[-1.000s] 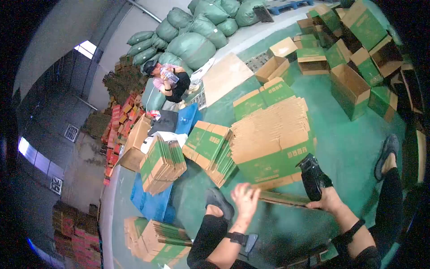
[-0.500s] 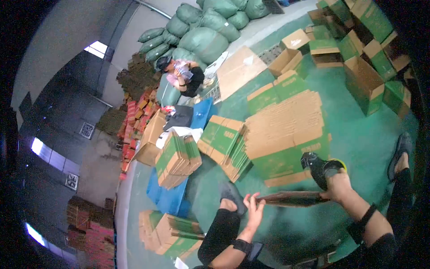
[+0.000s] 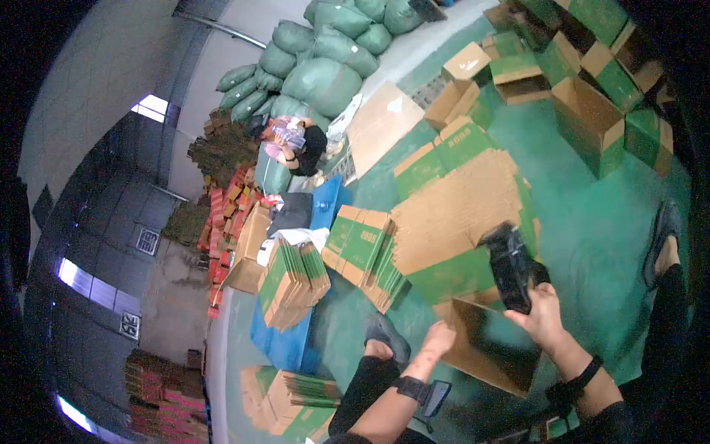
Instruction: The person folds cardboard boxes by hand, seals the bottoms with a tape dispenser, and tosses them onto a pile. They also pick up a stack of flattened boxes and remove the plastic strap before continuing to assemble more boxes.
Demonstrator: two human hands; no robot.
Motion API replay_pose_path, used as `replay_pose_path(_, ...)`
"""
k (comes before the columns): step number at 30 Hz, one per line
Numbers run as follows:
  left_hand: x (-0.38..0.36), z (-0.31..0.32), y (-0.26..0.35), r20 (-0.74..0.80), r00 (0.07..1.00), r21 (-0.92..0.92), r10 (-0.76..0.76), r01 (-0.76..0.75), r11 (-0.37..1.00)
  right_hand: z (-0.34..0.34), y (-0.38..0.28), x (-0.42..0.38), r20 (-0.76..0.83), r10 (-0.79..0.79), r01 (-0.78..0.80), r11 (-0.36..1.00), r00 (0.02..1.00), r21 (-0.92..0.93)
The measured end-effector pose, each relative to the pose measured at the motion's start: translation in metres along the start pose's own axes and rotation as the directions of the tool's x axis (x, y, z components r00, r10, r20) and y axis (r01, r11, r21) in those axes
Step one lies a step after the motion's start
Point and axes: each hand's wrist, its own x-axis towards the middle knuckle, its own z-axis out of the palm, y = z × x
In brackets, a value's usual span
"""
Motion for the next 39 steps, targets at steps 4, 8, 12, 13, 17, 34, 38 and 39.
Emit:
replay_pose_path(4,-0.033,-0.007,0.058,-0.035,0.974,-0.002,-0.224,0.224,0.975,-0.036,-0.017,-0.013,0.037,-0.175,0.171,0.982,0.984,0.076)
replay_pose_path(8,-0.03,0.006,0.064,-0.098,0.993,0.043,-0.067,0.071,0.997,-0.011,-0.013,-0.046,0.178,-0.431,0.433,0.901,0.884,0.031)
replay_pose_path(12,-0.06,0.012,0.076,-0.26,0.816,0.04,0.517,-0.525,0.85,0.042,0.0,-0.033,-0.036,-0.428,0.429,0.903,0.903,0.019)
replay_pose_path(13,-0.066,0.009,0.075,-0.279,0.72,0.064,0.635,-0.646,0.761,0.055,0.002,-0.033,-0.051,-0.414,0.415,0.909,0.909,0.027)
replay_pose_path(17,-0.041,0.029,0.087,0.29,0.881,-0.266,0.374,-0.301,0.916,0.063,0.001,-0.041,0.145,-0.074,-0.026,0.81,0.987,0.585)
replay_pose_path(34,-0.102,-0.011,0.045,-0.442,0.872,0.157,0.211,-0.156,0.975,0.038,0.027,-0.03,0.007,-0.163,0.162,0.984,0.987,0.071)
replay_pose_path(38,-0.065,0.023,0.026,-0.745,0.636,-0.048,0.204,-0.355,0.933,0.013,0.019,-0.023,0.225,-0.063,0.057,0.998,0.972,0.032)
replay_pose_path(39,-0.046,0.027,0.037,-0.748,0.637,-0.074,0.185,-0.358,0.931,0.007,0.011,-0.017,0.243,-0.066,0.037,0.992,0.968,0.123)
